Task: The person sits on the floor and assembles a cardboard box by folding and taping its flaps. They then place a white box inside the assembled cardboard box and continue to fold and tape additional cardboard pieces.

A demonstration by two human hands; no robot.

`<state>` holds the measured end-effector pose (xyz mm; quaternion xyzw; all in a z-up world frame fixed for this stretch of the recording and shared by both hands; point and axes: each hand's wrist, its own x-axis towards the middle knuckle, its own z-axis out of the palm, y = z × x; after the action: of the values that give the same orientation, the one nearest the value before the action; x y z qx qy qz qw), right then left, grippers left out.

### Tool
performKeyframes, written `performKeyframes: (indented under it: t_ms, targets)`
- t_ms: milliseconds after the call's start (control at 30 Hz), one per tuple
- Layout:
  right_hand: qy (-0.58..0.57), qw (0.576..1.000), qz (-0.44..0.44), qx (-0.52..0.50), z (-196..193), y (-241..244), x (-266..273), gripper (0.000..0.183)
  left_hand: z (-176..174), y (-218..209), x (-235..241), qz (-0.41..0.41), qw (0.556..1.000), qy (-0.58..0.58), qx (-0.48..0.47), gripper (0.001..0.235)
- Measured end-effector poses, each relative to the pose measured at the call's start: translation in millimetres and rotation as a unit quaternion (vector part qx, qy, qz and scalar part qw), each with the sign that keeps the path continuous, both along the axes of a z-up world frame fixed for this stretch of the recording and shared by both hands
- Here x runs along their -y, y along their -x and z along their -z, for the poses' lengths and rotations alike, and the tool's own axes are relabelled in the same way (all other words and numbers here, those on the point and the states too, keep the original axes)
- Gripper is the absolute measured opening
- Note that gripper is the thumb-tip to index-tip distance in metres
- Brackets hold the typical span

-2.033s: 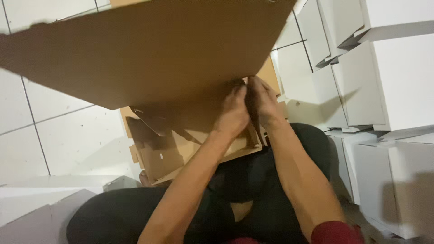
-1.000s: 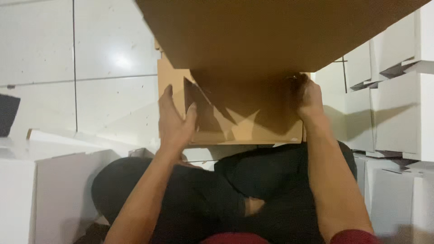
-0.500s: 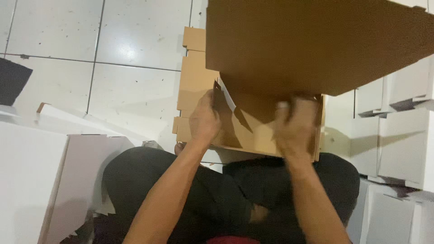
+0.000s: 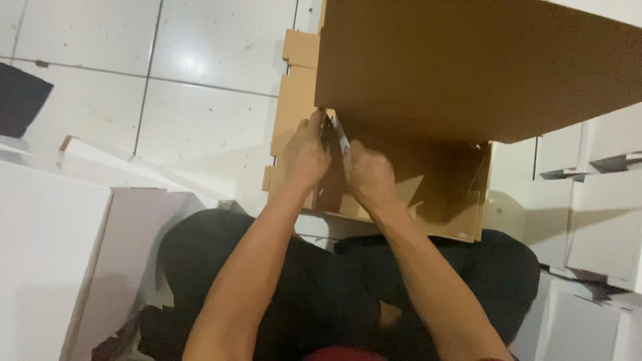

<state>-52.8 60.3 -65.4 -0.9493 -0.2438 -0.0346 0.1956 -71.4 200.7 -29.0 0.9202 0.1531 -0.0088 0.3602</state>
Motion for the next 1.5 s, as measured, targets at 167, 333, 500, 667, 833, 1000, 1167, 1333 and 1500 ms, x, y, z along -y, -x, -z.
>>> performKeyframes:
  t_ms: [167, 333, 500, 667, 833, 1000, 1167, 1333, 1500]
  targets:
    - [0.014, 1.000, 0.018, -0.007, 4, 5, -4, 0.023, -9, 5, 1, 0.024, 0.999, -0.025, -0.021, 0.065]
    - [-0.020, 0.994, 0.056, -0.091, -6, -3, 2, 0.029, -16, 6, -1, 0.026, 1.000, -0.007, -0.006, 0.048]
    - [-0.019, 0.992, 0.045, -0.117, -1, -4, 5, 0.028, 15, -5, -10, -0.063, 0.987, 0.145, -0.004, 0.064]
    - [-0.035, 0.982, 0.066, -0.172, -21, 3, -8, 0.027, 36, -23, -14, -0.093, 0.984, 0.151, 0.012, 0.026]
    - [-0.027, 0.983, 0.076, -0.168, 1, -2, -1, 0.029, 57, -29, -14, -0.107, 0.985, 0.133, 0.034, 0.023]
    - [-0.049, 0.992, 0.052, -0.102, 8, -4, 2, 0.031, 54, -33, -13, -0.108, 0.988, 0.092, 0.064, 0.016]
    - [0.009, 0.998, 0.035, -0.057, 26, -10, 5, 0.025, 36, -34, -12, -0.101, 0.992, 0.064, 0.047, 0.015]
    - [-0.026, 0.993, 0.055, -0.104, 13, -8, 3, 0.028, 34, -34, -20, -0.036, 0.995, 0.019, 0.089, 0.020]
    - [-0.087, 0.990, 0.033, -0.108, 3, -9, -2, 0.024, 46, -44, -33, -0.012, 0.998, 0.044, 0.052, 0.011]
